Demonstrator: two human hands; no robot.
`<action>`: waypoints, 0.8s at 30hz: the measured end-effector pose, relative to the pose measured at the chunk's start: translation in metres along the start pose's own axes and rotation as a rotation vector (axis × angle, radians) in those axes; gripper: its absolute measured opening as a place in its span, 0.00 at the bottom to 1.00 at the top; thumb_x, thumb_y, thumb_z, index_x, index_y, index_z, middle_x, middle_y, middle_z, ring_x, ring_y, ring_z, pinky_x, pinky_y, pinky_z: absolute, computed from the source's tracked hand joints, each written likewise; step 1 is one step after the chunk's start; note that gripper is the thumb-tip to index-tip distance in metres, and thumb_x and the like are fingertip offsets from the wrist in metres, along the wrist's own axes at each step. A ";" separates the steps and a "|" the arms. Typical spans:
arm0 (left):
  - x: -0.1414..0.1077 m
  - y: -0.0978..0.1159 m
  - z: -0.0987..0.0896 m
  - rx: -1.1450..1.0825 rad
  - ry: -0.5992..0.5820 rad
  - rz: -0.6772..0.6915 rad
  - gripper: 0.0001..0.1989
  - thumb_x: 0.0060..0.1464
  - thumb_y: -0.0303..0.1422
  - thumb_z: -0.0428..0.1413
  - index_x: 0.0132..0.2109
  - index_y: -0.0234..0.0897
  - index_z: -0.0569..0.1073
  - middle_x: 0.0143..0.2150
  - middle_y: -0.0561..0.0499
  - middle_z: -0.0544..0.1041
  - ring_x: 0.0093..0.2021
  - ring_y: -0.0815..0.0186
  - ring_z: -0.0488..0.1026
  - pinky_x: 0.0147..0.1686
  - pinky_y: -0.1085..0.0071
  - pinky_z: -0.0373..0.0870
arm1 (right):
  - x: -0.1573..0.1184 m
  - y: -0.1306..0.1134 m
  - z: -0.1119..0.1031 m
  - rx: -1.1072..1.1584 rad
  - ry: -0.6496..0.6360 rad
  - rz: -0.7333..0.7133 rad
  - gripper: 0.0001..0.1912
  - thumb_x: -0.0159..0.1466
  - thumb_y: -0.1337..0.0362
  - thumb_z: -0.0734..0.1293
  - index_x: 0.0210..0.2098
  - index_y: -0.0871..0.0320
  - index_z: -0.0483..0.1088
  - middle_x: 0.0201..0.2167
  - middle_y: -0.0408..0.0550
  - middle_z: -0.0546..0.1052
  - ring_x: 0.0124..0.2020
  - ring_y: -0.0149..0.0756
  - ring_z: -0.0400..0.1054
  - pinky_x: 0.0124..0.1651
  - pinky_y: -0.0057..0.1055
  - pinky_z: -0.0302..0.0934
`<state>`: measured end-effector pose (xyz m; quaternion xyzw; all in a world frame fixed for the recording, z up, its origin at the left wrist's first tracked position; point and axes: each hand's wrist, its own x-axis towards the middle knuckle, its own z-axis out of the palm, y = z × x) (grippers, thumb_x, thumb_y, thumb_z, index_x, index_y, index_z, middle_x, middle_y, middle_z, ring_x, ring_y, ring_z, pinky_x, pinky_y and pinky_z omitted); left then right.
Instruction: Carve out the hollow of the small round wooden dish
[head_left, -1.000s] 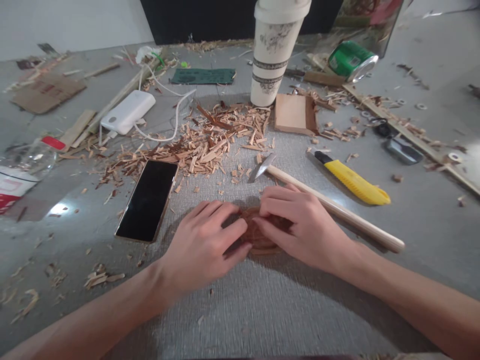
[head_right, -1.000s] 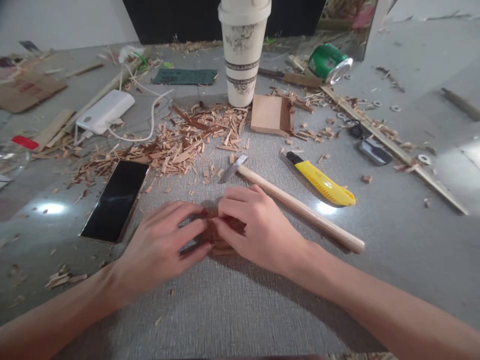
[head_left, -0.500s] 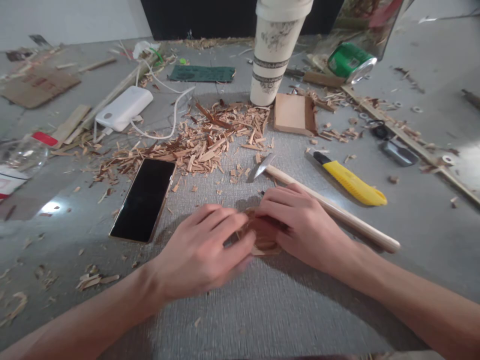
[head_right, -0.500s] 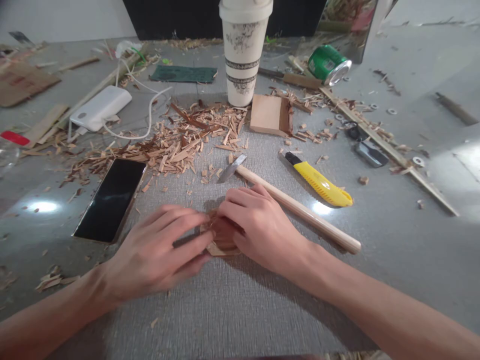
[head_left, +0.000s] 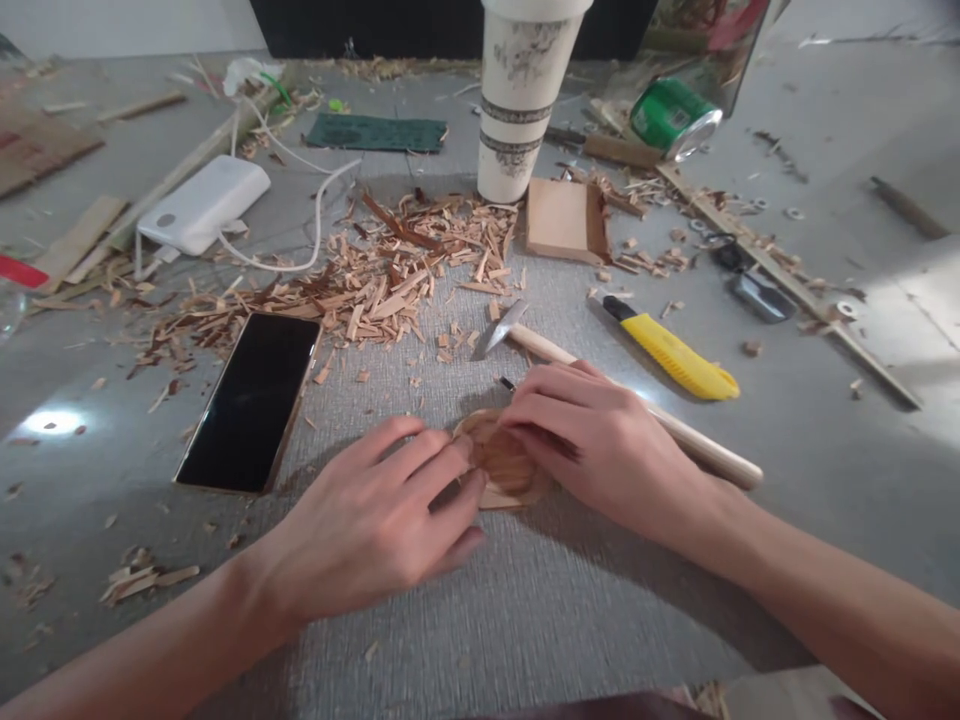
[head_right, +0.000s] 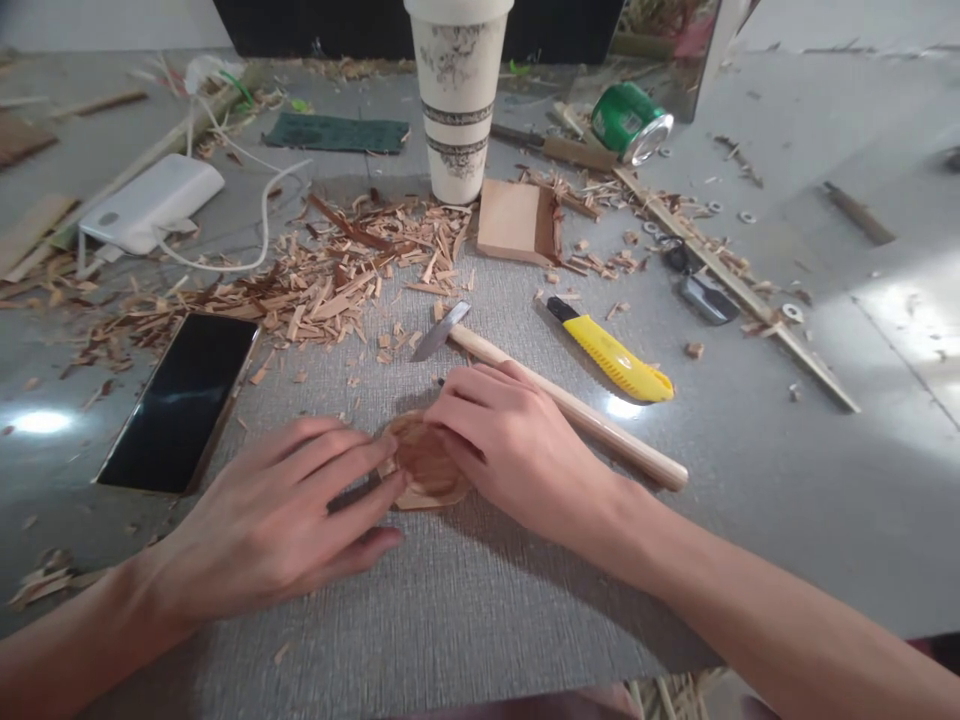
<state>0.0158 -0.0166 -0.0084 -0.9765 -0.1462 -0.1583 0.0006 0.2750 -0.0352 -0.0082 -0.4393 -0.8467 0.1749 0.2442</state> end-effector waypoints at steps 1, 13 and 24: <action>0.000 0.000 0.000 -0.001 -0.005 0.000 0.14 0.73 0.37 0.54 0.50 0.33 0.81 0.49 0.44 0.83 0.47 0.53 0.77 0.47 0.54 0.75 | 0.000 0.000 -0.001 0.002 0.001 0.014 0.09 0.75 0.71 0.64 0.41 0.60 0.76 0.39 0.49 0.78 0.43 0.38 0.72 0.51 0.40 0.61; 0.000 -0.002 0.001 -0.012 -0.012 -0.009 0.12 0.73 0.35 0.55 0.50 0.32 0.80 0.55 0.41 0.81 0.54 0.52 0.76 0.53 0.53 0.74 | -0.004 0.001 -0.004 0.061 0.014 0.125 0.07 0.75 0.69 0.65 0.39 0.58 0.72 0.38 0.47 0.75 0.38 0.35 0.68 0.41 0.35 0.62; 0.000 0.001 0.002 -0.037 -0.026 -0.002 0.10 0.71 0.32 0.56 0.51 0.33 0.80 0.62 0.33 0.79 0.59 0.47 0.77 0.56 0.51 0.78 | -0.008 0.010 -0.021 0.164 -0.148 0.267 0.08 0.65 0.69 0.75 0.42 0.55 0.74 0.38 0.42 0.76 0.34 0.31 0.68 0.37 0.31 0.61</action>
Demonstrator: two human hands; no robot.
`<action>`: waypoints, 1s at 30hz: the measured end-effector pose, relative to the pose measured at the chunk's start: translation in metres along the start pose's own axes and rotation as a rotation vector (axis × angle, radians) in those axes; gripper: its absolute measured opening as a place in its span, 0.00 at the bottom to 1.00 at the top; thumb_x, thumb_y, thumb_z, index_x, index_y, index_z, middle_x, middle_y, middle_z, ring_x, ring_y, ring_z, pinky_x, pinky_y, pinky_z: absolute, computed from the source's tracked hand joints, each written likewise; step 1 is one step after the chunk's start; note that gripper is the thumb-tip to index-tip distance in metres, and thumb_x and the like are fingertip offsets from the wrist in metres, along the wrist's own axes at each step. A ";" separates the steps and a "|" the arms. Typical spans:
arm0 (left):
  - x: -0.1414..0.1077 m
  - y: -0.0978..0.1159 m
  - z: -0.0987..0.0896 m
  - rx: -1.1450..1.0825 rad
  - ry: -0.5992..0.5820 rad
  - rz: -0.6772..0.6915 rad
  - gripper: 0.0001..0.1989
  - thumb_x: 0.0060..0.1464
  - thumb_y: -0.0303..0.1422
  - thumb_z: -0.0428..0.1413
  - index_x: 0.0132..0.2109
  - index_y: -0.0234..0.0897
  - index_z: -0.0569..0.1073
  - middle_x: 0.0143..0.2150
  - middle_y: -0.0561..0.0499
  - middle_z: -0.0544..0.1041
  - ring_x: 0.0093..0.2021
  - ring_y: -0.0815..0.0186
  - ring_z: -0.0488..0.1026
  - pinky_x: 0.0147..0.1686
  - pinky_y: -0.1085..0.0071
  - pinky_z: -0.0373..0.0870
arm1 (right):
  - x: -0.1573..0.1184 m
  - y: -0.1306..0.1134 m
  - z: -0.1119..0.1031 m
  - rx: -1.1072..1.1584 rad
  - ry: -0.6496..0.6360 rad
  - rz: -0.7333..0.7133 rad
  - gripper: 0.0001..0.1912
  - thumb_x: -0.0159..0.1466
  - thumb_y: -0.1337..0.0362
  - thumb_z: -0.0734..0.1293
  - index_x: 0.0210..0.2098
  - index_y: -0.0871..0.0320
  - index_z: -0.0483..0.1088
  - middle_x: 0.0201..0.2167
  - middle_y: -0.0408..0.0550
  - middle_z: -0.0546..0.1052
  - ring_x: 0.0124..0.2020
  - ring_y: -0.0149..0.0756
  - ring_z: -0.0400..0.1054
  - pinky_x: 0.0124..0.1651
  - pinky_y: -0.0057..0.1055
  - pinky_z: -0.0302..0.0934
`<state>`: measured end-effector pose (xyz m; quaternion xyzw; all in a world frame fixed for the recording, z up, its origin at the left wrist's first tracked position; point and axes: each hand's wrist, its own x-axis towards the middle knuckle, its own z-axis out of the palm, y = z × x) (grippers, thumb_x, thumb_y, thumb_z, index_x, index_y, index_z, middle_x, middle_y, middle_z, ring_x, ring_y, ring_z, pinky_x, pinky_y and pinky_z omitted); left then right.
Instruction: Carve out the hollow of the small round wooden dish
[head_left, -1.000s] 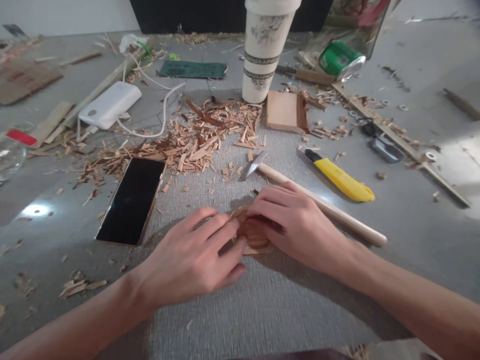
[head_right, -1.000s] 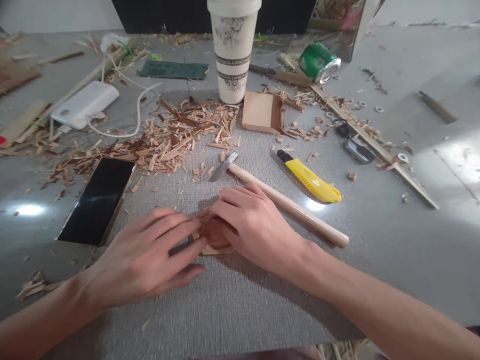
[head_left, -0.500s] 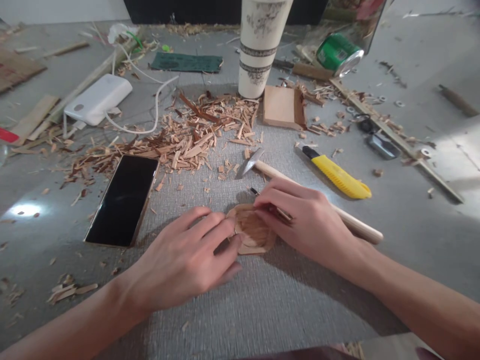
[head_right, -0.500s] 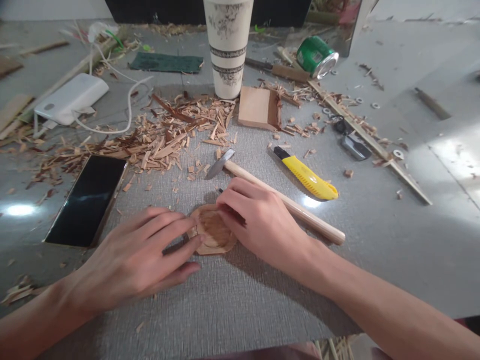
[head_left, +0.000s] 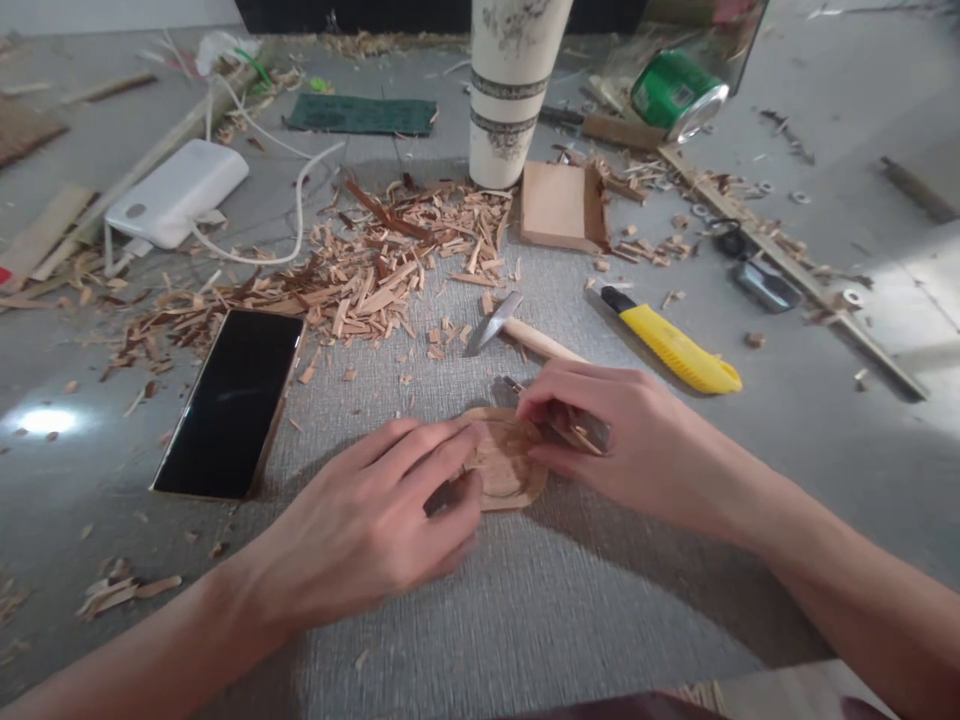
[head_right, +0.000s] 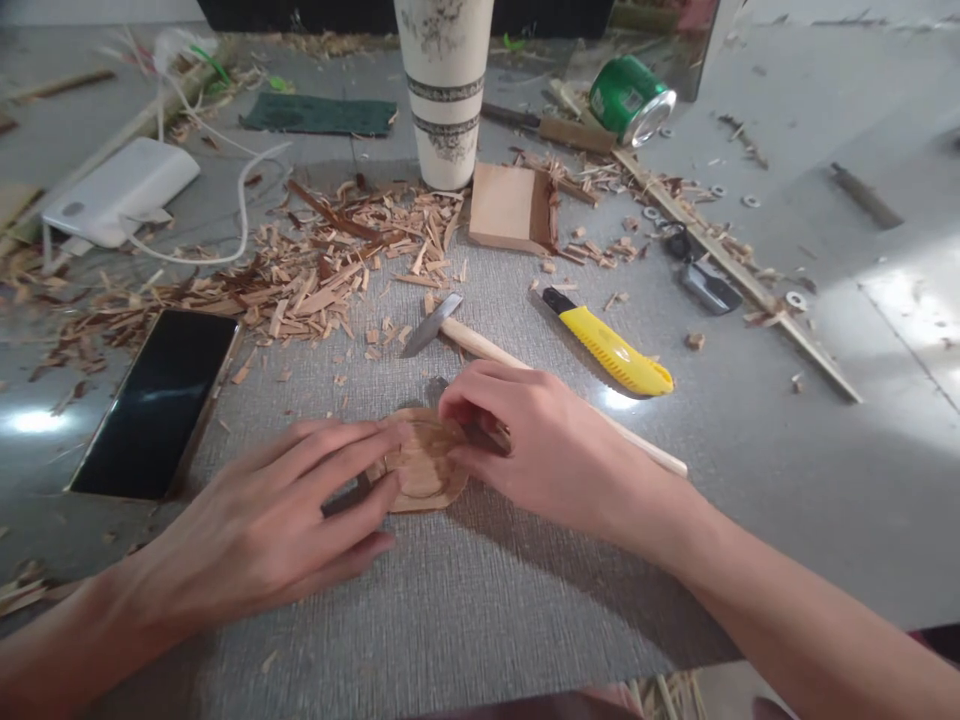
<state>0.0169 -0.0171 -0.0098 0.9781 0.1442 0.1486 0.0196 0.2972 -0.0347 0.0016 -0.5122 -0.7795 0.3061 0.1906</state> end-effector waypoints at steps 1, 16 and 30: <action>0.000 0.000 0.000 -0.011 0.003 0.000 0.11 0.70 0.32 0.56 0.54 0.34 0.79 0.62 0.33 0.79 0.59 0.47 0.77 0.55 0.51 0.79 | 0.000 0.000 0.000 -0.001 -0.003 0.007 0.08 0.65 0.69 0.75 0.42 0.55 0.73 0.38 0.42 0.76 0.34 0.31 0.68 0.37 0.31 0.61; -0.010 -0.012 -0.006 -0.193 -0.132 0.001 0.26 0.66 0.44 0.62 0.66 0.40 0.75 0.72 0.32 0.69 0.68 0.42 0.69 0.60 0.42 0.75 | -0.011 -0.013 0.006 -0.288 0.091 -0.165 0.09 0.75 0.67 0.65 0.39 0.56 0.77 0.40 0.49 0.78 0.39 0.38 0.73 0.45 0.39 0.63; -0.002 -0.003 -0.005 -0.050 -0.106 0.037 0.26 0.66 0.45 0.62 0.63 0.34 0.75 0.66 0.33 0.76 0.66 0.45 0.72 0.63 0.50 0.70 | -0.031 -0.006 0.010 -0.348 0.030 -0.243 0.10 0.76 0.64 0.64 0.51 0.58 0.76 0.45 0.53 0.78 0.41 0.43 0.71 0.42 0.42 0.69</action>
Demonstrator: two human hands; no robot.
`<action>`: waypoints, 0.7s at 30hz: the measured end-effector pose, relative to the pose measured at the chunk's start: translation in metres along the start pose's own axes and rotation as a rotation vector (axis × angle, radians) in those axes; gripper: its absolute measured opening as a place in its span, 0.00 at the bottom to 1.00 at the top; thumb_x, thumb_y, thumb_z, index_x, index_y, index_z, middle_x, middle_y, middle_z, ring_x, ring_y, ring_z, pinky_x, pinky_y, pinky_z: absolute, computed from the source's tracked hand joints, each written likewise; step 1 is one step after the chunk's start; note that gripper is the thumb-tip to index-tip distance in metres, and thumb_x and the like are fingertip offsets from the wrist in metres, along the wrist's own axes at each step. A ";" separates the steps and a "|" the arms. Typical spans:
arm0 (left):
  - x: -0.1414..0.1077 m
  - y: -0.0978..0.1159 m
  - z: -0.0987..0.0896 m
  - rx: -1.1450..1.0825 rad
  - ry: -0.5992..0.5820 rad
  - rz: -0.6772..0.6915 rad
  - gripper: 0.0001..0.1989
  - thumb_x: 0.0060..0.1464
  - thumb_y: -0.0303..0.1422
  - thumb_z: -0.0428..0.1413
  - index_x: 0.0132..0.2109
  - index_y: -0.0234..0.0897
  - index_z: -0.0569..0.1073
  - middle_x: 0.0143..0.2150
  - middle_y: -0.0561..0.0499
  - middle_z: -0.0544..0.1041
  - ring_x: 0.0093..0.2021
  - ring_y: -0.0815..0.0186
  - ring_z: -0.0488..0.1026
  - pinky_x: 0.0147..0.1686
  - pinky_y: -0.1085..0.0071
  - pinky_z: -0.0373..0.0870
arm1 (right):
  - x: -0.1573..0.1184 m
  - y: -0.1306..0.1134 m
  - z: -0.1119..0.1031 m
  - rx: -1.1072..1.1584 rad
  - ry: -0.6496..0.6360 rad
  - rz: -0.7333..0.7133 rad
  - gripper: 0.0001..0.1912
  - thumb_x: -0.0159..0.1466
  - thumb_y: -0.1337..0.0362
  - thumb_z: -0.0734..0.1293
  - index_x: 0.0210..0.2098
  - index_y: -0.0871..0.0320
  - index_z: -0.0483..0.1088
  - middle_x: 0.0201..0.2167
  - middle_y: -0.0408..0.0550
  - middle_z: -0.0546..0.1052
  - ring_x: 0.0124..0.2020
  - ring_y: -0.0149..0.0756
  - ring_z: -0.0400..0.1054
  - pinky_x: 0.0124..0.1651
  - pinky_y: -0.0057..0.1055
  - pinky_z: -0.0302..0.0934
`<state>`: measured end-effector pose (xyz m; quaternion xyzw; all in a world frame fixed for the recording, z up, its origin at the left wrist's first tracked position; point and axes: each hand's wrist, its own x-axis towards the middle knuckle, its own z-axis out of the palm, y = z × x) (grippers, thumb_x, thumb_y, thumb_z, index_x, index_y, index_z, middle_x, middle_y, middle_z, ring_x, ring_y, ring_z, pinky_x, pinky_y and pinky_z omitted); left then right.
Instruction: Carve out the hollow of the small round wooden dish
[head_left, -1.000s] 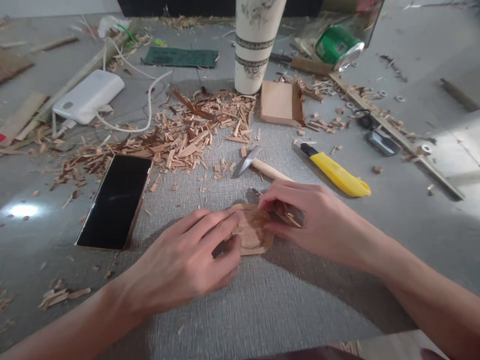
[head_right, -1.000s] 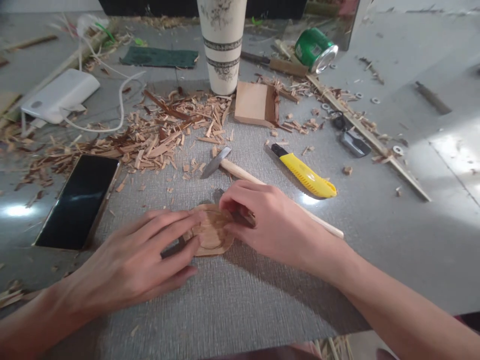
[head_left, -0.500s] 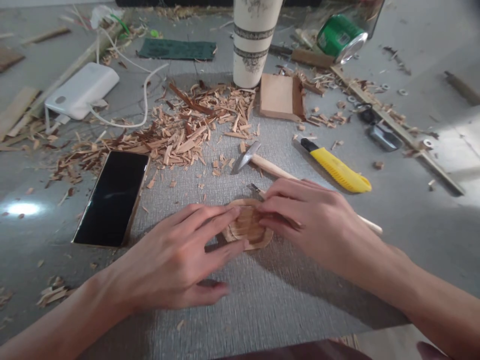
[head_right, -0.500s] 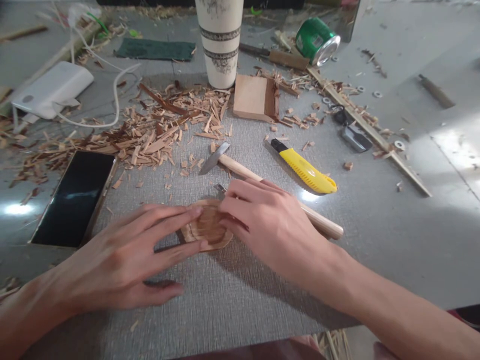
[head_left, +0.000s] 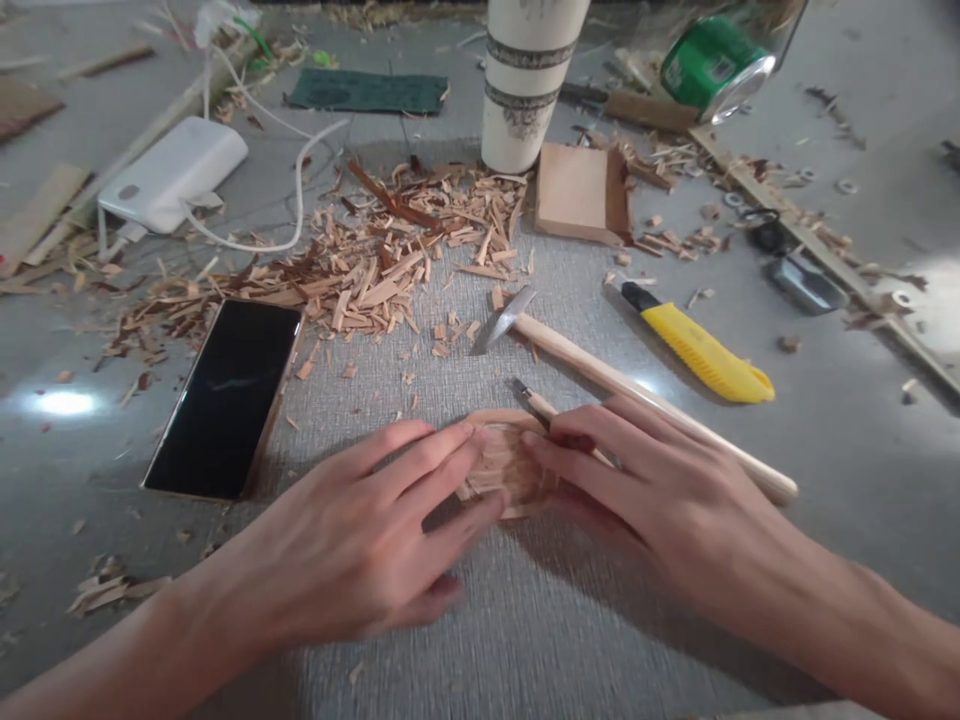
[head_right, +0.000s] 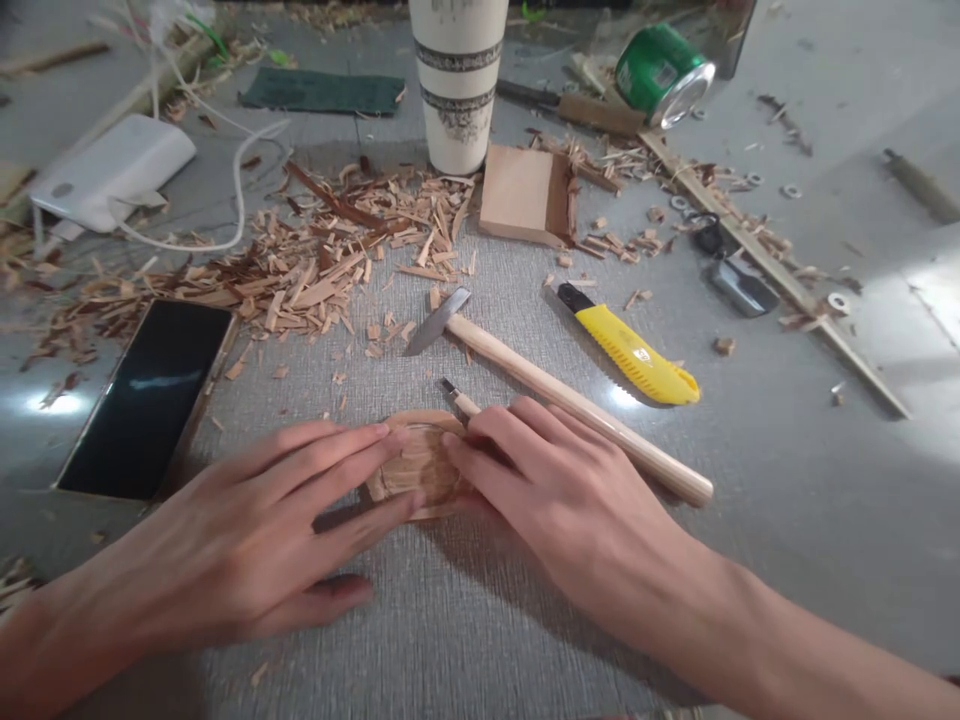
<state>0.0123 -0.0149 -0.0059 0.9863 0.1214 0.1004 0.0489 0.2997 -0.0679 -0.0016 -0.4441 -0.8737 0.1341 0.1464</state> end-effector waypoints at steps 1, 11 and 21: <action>0.000 0.001 0.001 0.003 -0.001 0.001 0.27 0.66 0.46 0.62 0.64 0.34 0.74 0.66 0.32 0.75 0.67 0.45 0.71 0.64 0.50 0.70 | 0.000 0.000 0.001 -0.001 0.012 0.002 0.10 0.76 0.63 0.65 0.51 0.58 0.76 0.45 0.54 0.79 0.41 0.43 0.71 0.43 0.42 0.69; 0.002 0.007 0.005 -0.089 -0.022 -0.055 0.31 0.62 0.46 0.65 0.66 0.35 0.72 0.70 0.26 0.68 0.72 0.40 0.63 0.64 0.44 0.72 | -0.006 -0.005 0.011 0.130 0.058 0.115 0.14 0.74 0.61 0.69 0.57 0.56 0.72 0.51 0.54 0.75 0.49 0.44 0.69 0.48 0.42 0.69; 0.000 0.007 0.012 -0.041 -0.004 -0.009 0.29 0.66 0.48 0.62 0.64 0.33 0.72 0.73 0.25 0.65 0.75 0.39 0.62 0.67 0.46 0.70 | -0.004 -0.003 0.015 0.241 0.103 0.183 0.13 0.71 0.63 0.72 0.54 0.53 0.74 0.48 0.51 0.75 0.47 0.44 0.69 0.47 0.41 0.69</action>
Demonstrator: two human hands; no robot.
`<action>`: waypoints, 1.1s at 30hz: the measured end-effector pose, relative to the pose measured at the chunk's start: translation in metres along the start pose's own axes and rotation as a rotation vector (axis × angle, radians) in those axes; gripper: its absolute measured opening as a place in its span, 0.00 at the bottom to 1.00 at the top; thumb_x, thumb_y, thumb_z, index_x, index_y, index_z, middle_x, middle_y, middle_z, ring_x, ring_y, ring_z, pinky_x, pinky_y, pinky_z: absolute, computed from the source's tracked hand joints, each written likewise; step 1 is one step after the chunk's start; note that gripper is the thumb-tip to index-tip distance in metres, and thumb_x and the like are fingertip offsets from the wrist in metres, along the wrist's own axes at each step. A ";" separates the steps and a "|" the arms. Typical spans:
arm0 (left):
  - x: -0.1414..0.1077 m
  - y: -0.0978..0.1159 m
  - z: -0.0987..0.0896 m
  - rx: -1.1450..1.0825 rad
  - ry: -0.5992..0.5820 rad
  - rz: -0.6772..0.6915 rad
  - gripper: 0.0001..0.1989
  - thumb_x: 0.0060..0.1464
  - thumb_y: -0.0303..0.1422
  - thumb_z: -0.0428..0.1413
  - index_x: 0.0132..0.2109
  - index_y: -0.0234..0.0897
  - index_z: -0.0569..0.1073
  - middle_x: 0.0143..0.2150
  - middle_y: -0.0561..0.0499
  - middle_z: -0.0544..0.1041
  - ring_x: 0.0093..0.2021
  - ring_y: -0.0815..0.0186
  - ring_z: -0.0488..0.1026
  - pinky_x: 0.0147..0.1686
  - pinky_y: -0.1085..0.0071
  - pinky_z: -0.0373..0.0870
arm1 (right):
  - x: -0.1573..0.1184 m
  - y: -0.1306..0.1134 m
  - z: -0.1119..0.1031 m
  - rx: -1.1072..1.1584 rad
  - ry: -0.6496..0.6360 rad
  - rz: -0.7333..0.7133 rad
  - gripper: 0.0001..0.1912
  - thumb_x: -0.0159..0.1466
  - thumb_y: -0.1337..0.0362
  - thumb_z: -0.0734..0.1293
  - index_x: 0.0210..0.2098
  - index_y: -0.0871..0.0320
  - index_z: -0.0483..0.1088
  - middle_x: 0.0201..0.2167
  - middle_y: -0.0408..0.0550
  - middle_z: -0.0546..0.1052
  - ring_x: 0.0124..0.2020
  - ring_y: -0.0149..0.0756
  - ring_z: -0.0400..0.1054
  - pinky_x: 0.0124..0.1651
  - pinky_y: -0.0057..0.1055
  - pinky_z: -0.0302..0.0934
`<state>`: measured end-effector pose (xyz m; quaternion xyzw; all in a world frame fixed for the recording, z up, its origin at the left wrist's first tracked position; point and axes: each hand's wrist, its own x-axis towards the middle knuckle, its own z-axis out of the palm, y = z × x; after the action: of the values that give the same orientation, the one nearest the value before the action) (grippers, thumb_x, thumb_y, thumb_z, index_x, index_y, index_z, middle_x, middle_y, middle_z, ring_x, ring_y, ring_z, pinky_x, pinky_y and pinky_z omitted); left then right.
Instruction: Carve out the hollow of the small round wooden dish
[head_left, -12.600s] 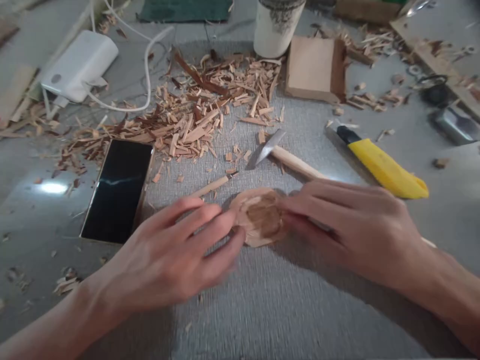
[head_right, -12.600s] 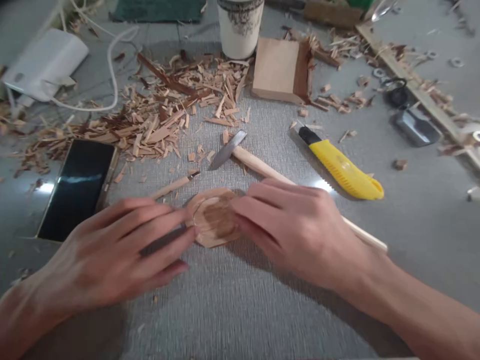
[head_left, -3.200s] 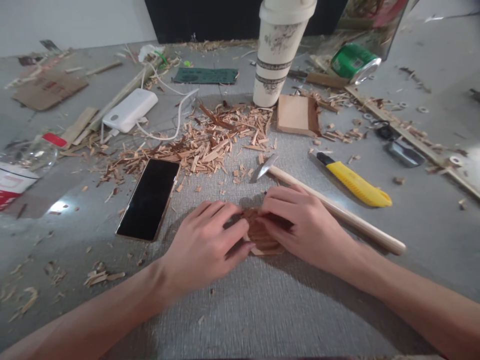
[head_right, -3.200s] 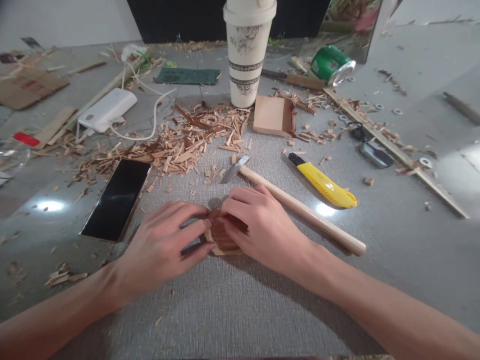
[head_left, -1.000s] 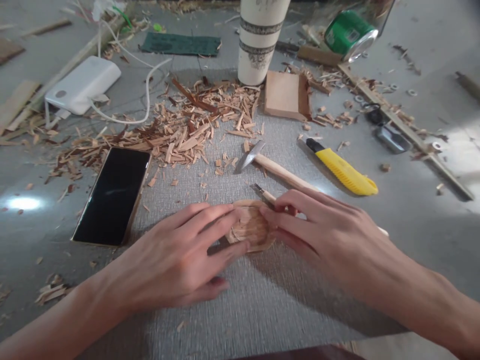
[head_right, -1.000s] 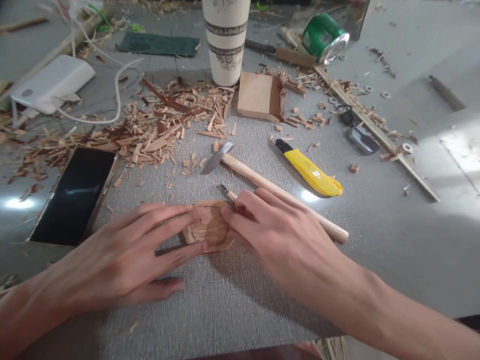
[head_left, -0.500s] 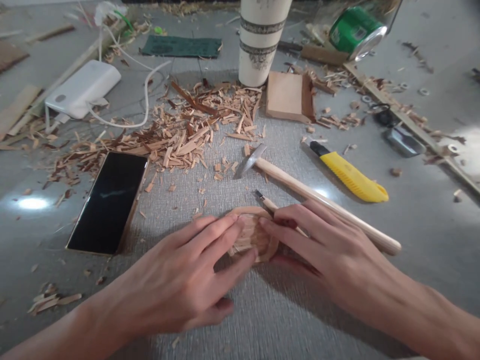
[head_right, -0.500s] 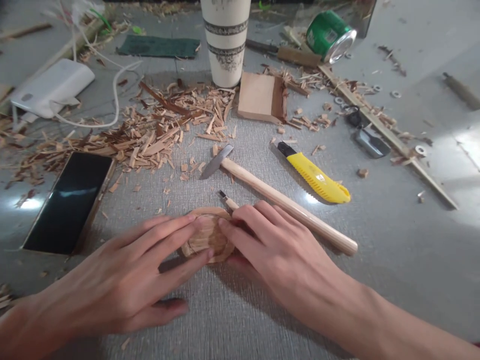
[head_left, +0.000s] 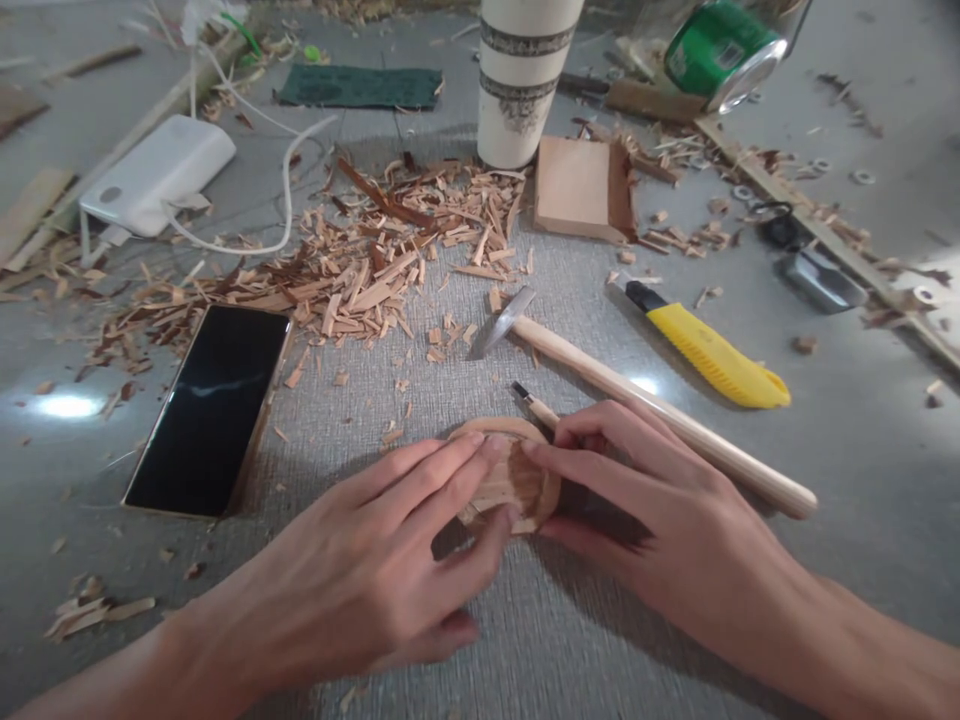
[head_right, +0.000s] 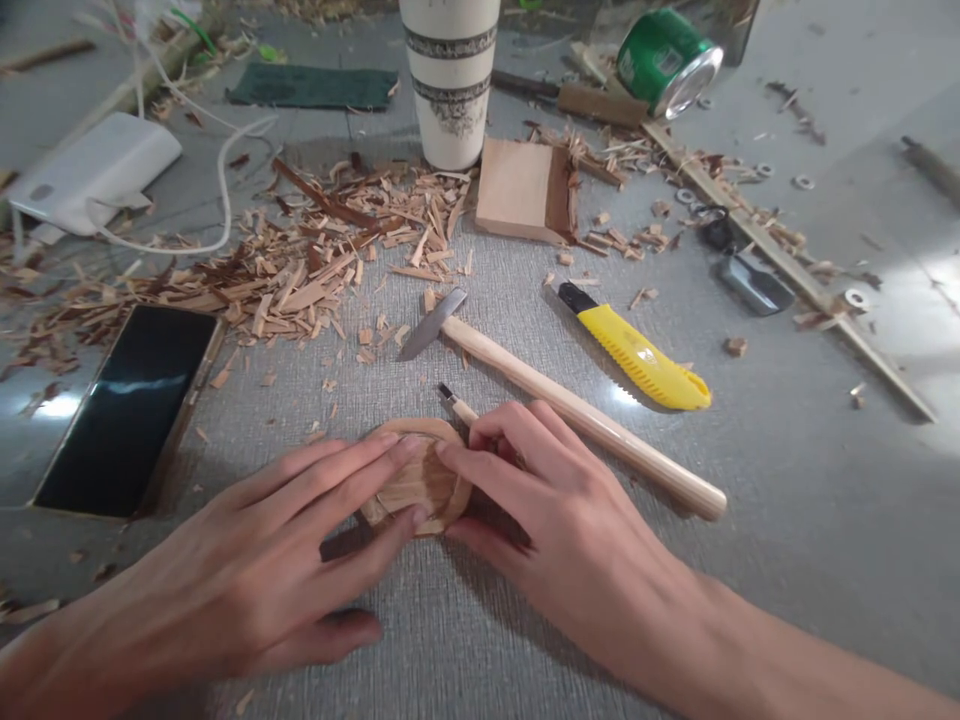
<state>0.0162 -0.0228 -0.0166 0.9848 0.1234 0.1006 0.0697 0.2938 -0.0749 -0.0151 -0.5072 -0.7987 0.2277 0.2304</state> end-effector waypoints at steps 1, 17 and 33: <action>0.001 0.000 0.000 0.009 0.001 0.005 0.29 0.66 0.48 0.62 0.64 0.32 0.72 0.74 0.25 0.65 0.74 0.39 0.63 0.67 0.46 0.69 | 0.000 0.000 0.000 -0.017 0.000 -0.007 0.13 0.71 0.62 0.72 0.54 0.53 0.74 0.49 0.52 0.76 0.47 0.44 0.69 0.47 0.42 0.69; 0.005 0.005 0.002 0.023 -0.007 -0.029 0.33 0.59 0.49 0.67 0.63 0.35 0.71 0.73 0.24 0.63 0.74 0.41 0.63 0.69 0.50 0.66 | -0.001 -0.008 -0.002 -0.313 -0.059 -0.160 0.13 0.74 0.60 0.68 0.53 0.63 0.74 0.47 0.56 0.76 0.46 0.50 0.70 0.49 0.49 0.65; 0.013 -0.001 0.003 0.098 0.006 0.064 0.23 0.66 0.49 0.60 0.56 0.36 0.71 0.66 0.26 0.70 0.72 0.41 0.66 0.65 0.47 0.69 | 0.010 -0.002 -0.009 -0.330 -0.120 -0.213 0.13 0.67 0.62 0.75 0.47 0.59 0.72 0.48 0.53 0.77 0.47 0.49 0.69 0.51 0.48 0.64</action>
<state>0.0293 -0.0190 -0.0170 0.9901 0.0970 0.0994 0.0180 0.2940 -0.0658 -0.0049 -0.4364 -0.8865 0.0978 0.1187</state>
